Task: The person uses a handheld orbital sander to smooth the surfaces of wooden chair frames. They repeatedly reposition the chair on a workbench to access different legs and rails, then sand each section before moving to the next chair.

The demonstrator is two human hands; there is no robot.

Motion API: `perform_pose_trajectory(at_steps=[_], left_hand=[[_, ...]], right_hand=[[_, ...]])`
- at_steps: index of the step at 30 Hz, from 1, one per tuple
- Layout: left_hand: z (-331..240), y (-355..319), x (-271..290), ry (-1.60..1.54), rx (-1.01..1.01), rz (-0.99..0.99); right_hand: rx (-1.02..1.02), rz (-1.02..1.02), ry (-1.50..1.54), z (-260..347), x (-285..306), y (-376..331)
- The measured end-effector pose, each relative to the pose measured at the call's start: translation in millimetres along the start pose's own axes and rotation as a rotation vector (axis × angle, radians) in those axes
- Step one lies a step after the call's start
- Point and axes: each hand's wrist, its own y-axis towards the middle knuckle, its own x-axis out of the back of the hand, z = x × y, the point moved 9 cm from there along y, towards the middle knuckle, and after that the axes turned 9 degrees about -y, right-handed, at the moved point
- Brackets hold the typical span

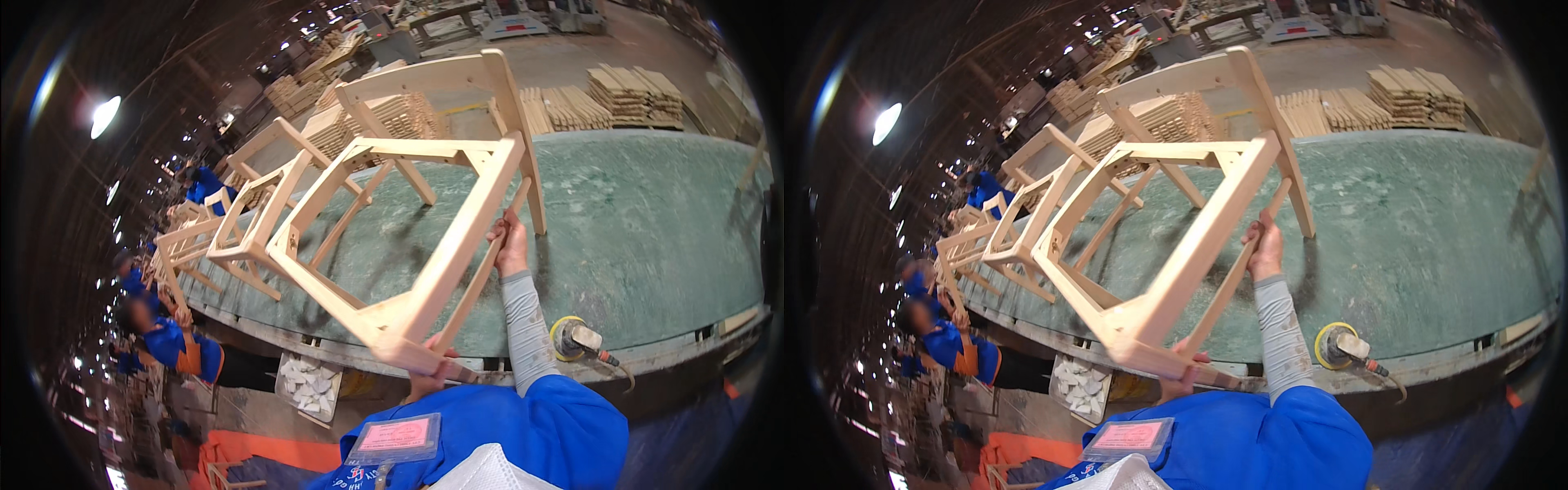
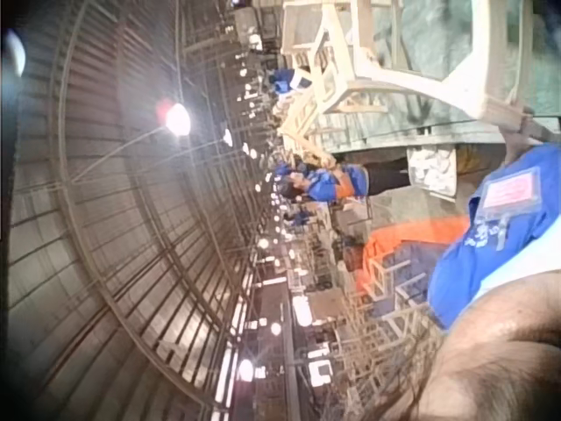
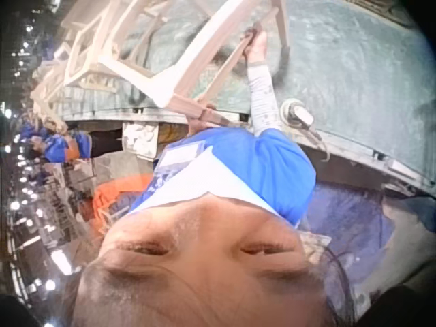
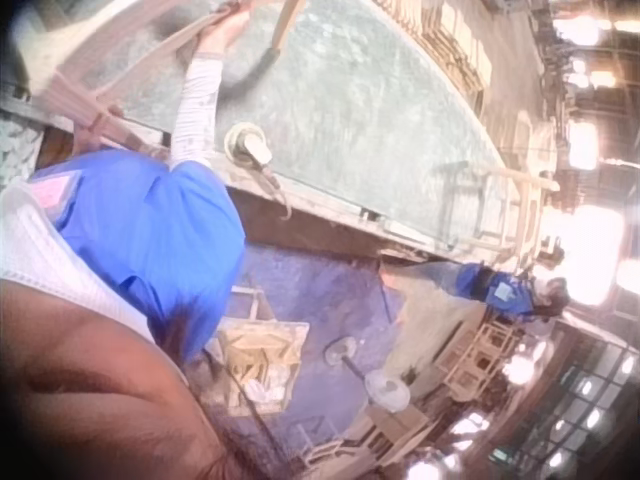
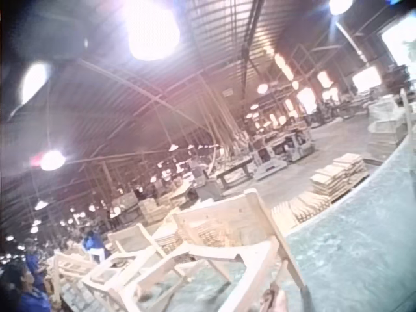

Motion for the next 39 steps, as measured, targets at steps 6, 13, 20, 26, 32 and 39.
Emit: perform_pose_trajectory(at_steps=[6, 13, 20, 26, 32, 39], left_hand=[[-84.8, 68.9, 70.7, -0.301, -0.065, -0.154], [-181.5, 186.8, 165.1, 0.000, -0.259, -0.408], [-210.4, 264.6, 177.3, 0.156, -0.334, -0.366], [-208.3, 304.2, 178.1, 0.141, -0.311, -0.294], [-208.4, 297.0, 192.5, 0.157, -0.331, -0.282], [-213.5, 301.2, 172.0, 0.170, -0.311, -0.271]], right_hand=[[0.151, 0.109, 0.218, 29.4, -55.8, -47.8], [0.203, 0.508, -0.513, 27.3, -145.9, -101.8], [0.944, 0.159, -1.107, 159.6, -31.5, -188.3], [0.563, -0.862, -2.202, 170.2, 214.5, -189.0], [0.169, -0.579, -2.252, 119.7, 242.2, -183.1], [0.437, -0.407, -2.333, 118.0, 231.3, -186.8]])
